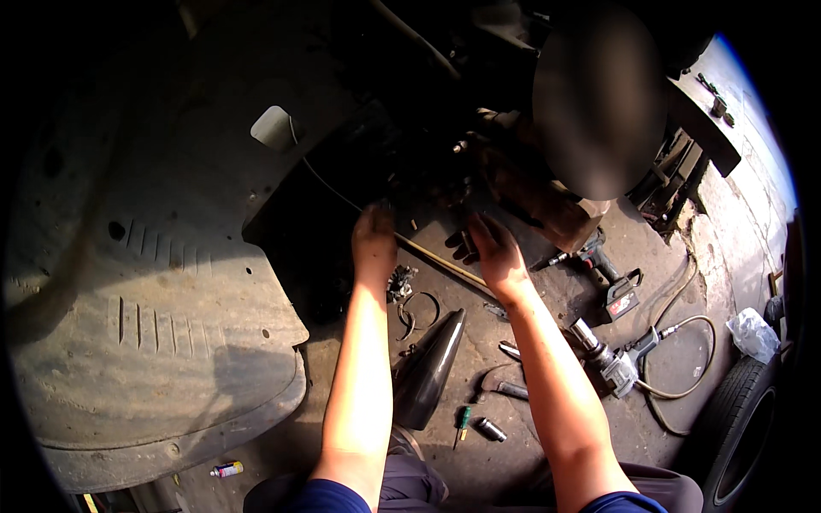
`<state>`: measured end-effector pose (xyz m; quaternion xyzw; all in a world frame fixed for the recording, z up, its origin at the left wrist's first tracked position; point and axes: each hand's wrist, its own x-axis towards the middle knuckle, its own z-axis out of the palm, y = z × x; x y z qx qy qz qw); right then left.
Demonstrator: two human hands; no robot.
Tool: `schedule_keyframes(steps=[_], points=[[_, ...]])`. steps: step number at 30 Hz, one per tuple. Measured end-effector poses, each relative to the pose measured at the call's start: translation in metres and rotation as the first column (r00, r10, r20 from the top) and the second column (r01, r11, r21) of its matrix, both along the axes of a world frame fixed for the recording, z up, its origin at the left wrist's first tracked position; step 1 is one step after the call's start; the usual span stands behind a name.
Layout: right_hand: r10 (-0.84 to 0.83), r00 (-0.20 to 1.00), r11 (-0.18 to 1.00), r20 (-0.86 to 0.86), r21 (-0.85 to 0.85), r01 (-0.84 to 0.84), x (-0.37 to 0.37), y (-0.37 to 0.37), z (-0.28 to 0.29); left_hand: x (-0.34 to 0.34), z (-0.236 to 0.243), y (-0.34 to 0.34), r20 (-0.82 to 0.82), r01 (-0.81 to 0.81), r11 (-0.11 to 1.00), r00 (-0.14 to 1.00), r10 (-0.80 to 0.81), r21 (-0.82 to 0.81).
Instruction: The person works on the front suspension of a car, using pliers to manipulate a component near the brake assembly. They walk through the garage to retrieve tools and parts, then return to continue adjusting the suspension linkage.
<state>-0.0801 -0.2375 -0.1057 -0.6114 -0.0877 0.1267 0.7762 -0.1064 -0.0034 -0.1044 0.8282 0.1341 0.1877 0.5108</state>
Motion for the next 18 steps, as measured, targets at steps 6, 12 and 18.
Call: schedule_keyframes(steps=[6, 12, 18], points=[[-0.045, 0.993, 0.973, 0.109, -0.220, 0.069, -0.002, 0.022, 0.038, 0.043, 0.090, -0.058, 0.071, 0.227, 0.563, 0.956, -0.285, -0.795], [-0.083, 0.942, 0.960, 0.326, -0.229, 0.163, -0.005, 0.025, 0.043, 0.053, 0.080, -0.061, 0.198, 0.371, 0.424, 0.896, -0.397, -0.826], [-0.068, 0.940, 0.956, 0.335, -0.247, 0.157, -0.012, 0.026, 0.053, 0.048, 0.086, -0.056, 0.156, 0.315, 0.430, 0.917, -0.366, -0.846]])
